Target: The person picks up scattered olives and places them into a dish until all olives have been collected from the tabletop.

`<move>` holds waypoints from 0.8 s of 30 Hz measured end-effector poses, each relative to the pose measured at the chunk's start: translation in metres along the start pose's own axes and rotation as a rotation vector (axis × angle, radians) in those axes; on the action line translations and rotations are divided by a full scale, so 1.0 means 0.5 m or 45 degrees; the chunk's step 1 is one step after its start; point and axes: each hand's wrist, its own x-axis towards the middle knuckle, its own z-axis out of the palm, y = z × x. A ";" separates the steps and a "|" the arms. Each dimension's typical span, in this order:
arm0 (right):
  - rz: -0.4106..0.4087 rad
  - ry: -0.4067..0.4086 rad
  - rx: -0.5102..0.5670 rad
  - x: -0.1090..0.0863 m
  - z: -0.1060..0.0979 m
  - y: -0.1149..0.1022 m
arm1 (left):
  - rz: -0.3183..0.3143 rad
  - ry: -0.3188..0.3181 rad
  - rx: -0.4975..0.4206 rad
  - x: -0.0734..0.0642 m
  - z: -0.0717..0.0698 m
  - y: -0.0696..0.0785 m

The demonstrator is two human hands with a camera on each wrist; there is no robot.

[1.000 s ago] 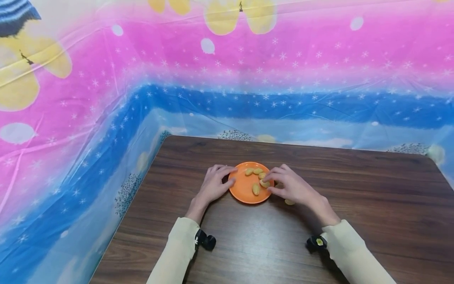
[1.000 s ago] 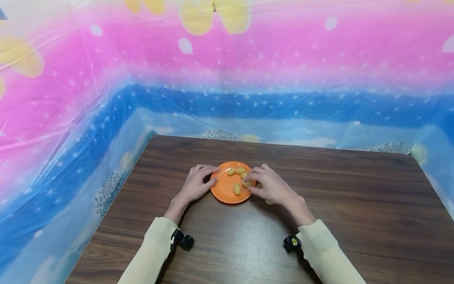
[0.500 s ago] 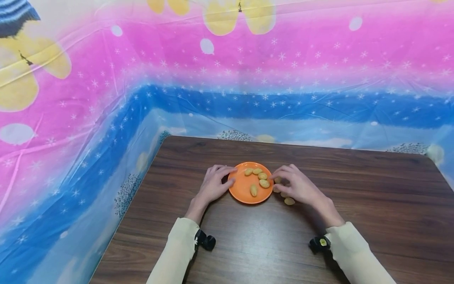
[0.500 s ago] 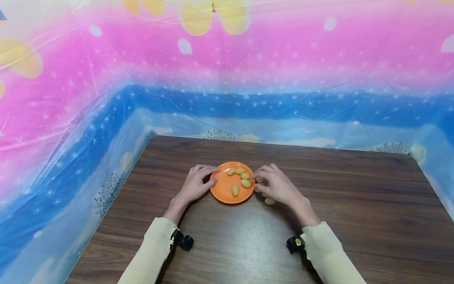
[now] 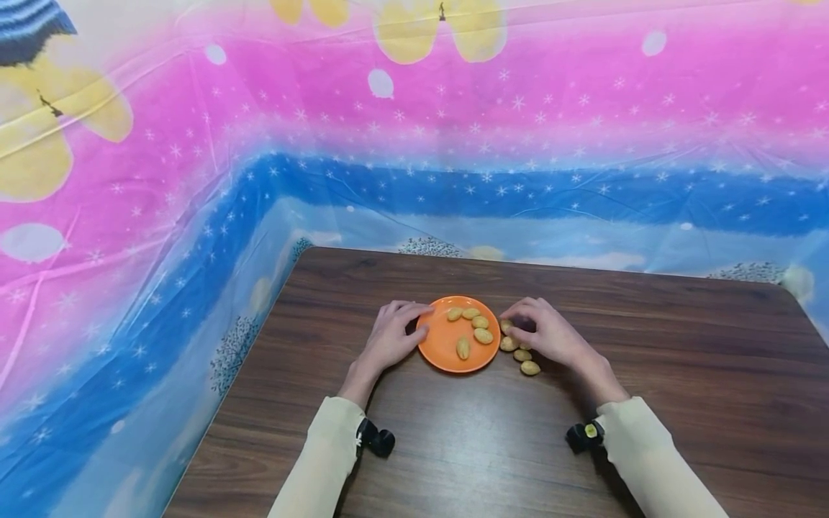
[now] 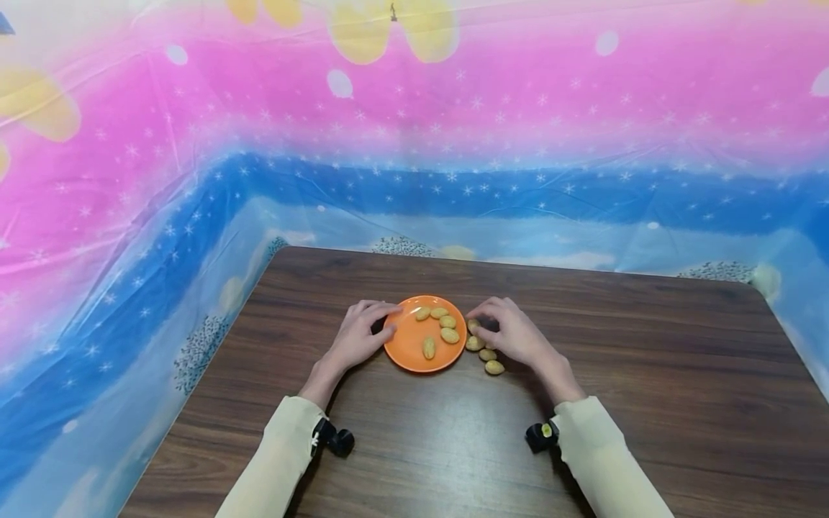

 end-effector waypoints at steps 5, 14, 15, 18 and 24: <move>0.029 -0.018 0.014 0.005 0.002 0.006 | -0.010 -0.005 0.003 0.000 -0.001 0.001; 0.058 -0.107 0.067 0.016 0.001 0.015 | -0.008 0.001 -0.003 -0.002 -0.002 -0.001; 0.062 -0.110 0.074 0.016 0.000 0.016 | -0.006 0.002 -0.002 -0.002 -0.002 -0.001; 0.066 -0.111 0.072 0.016 -0.001 0.018 | -0.004 0.002 0.004 -0.001 -0.002 0.000; 0.077 -0.077 0.056 0.015 -0.002 0.014 | 0.004 0.003 0.010 0.001 -0.001 0.000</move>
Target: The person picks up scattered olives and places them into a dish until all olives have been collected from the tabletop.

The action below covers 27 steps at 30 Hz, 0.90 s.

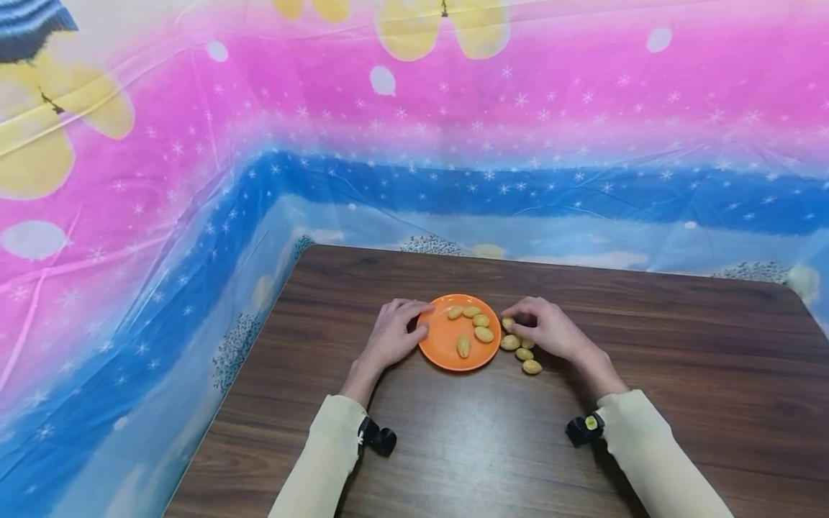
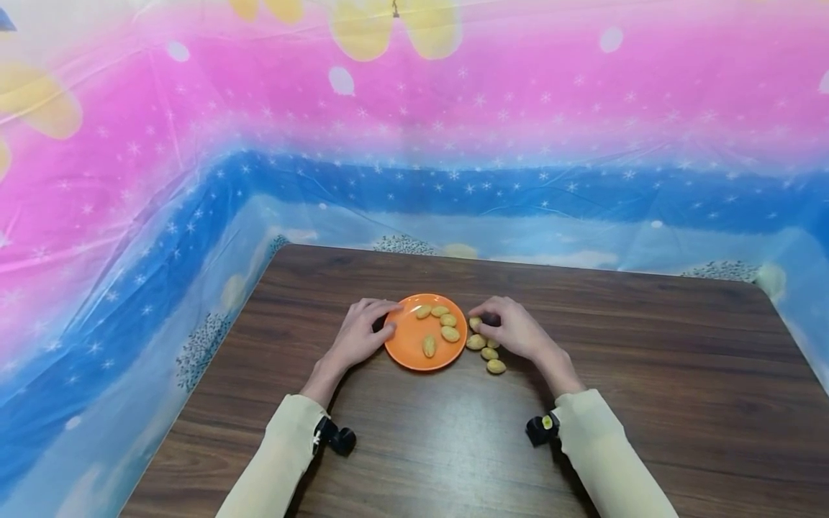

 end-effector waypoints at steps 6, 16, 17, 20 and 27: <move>-0.003 0.017 0.012 -0.001 -0.006 -0.013 | 0.005 0.004 0.004 0.002 0.002 -0.001; -0.055 0.067 0.015 -0.005 -0.011 -0.041 | 0.006 0.001 -0.002 0.005 0.001 -0.003; -0.064 0.072 0.014 -0.005 -0.011 -0.045 | 0.004 -0.001 -0.003 0.005 0.000 -0.003; -0.092 0.072 0.016 -0.005 -0.008 -0.057 | -0.004 -0.004 -0.006 0.005 0.001 -0.003; -0.168 0.063 0.005 -0.004 0.001 -0.081 | -0.007 -0.005 0.000 0.003 0.003 -0.002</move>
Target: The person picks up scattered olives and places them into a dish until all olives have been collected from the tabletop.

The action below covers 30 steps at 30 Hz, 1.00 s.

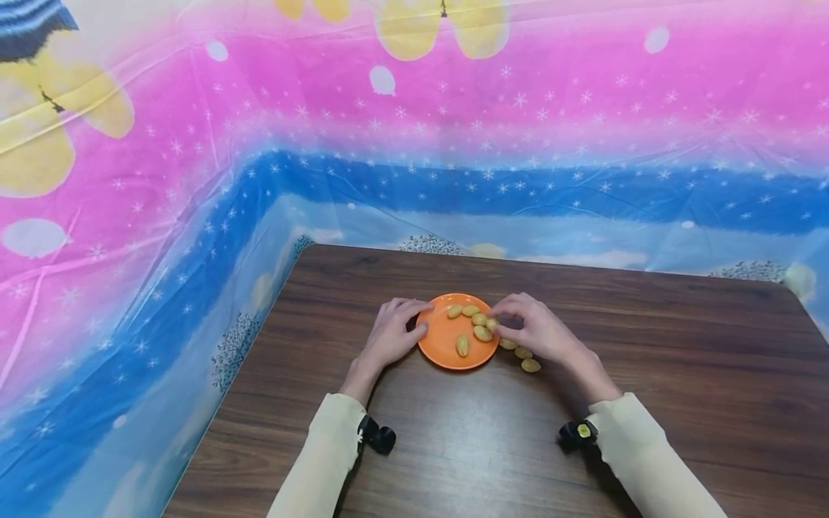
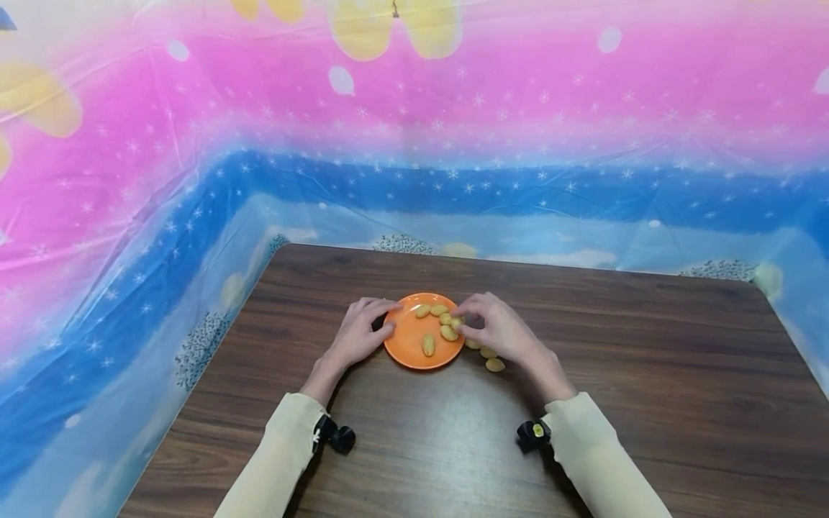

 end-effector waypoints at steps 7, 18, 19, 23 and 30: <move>-0.034 -0.034 0.001 0.004 0.018 -0.016 | 0.004 0.005 -0.008 -0.001 0.001 0.000; -0.132 -0.063 -0.057 0.010 0.038 -0.023 | -0.003 -0.005 -0.009 0.000 -0.002 0.001; -0.137 -0.066 -0.064 0.010 0.039 -0.023 | -0.002 -0.006 -0.008 0.000 -0.002 0.001; -0.166 -0.071 -0.081 0.010 0.045 -0.023 | 0.006 -0.002 -0.005 0.001 -0.002 0.002; -0.219 -0.070 -0.116 0.011 0.055 -0.021 | 0.010 0.005 -0.011 -0.001 -0.002 0.001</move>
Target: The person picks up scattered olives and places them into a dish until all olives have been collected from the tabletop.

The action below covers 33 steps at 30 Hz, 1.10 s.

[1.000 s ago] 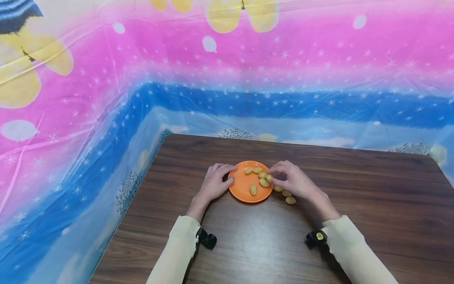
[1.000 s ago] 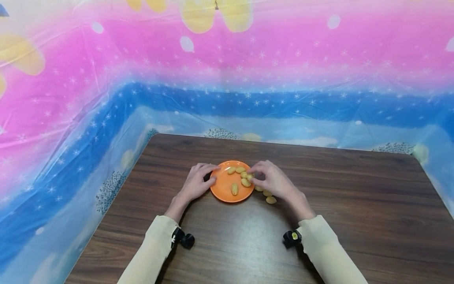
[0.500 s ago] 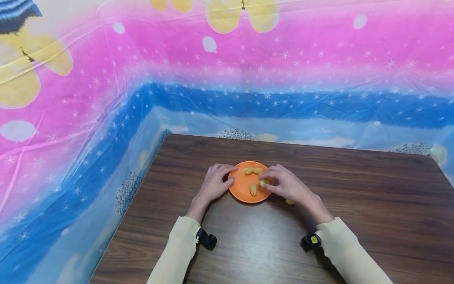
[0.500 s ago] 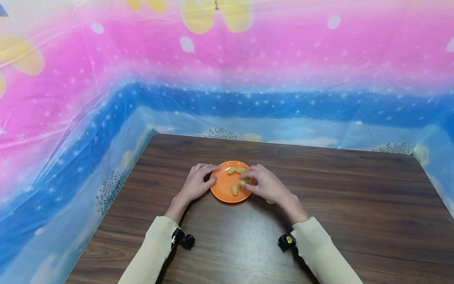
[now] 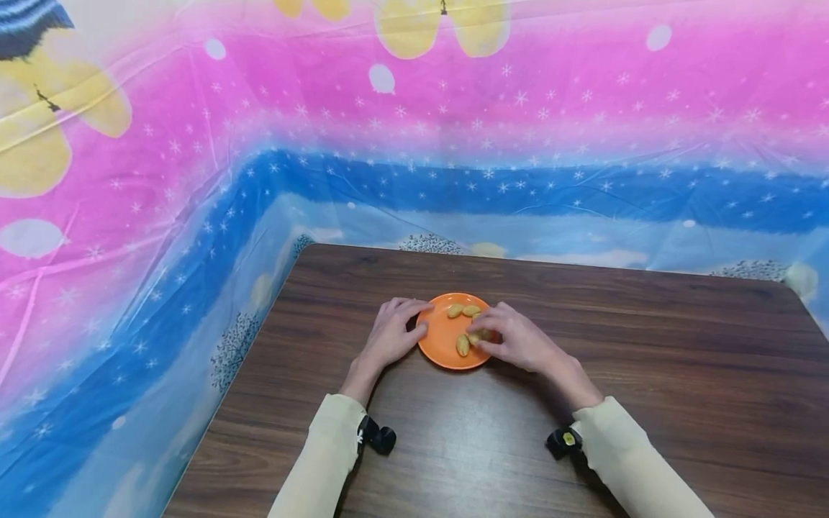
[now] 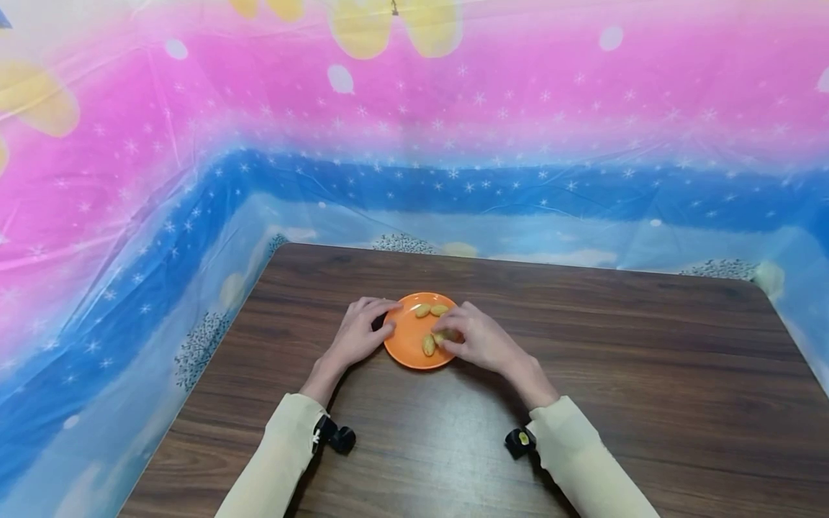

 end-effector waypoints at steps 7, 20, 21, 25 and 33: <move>-0.025 -0.004 -0.035 0.003 0.006 0.000 | 0.009 -0.001 -0.004 0.002 -0.002 0.005; -0.020 0.067 -0.020 -0.018 -0.032 -0.007 | -0.006 -0.017 -0.014 0.001 -0.004 0.004; -0.019 0.070 -0.021 -0.021 -0.035 -0.006 | -0.007 -0.016 -0.014 0.001 -0.004 0.003; -0.007 0.087 -0.028 -0.032 -0.040 0.005 | -0.005 -0.016 -0.008 0.001 -0.003 0.001; 0.097 0.055 -0.007 -0.061 -0.044 0.025 | -0.015 -0.016 -0.009 0.001 -0.001 0.000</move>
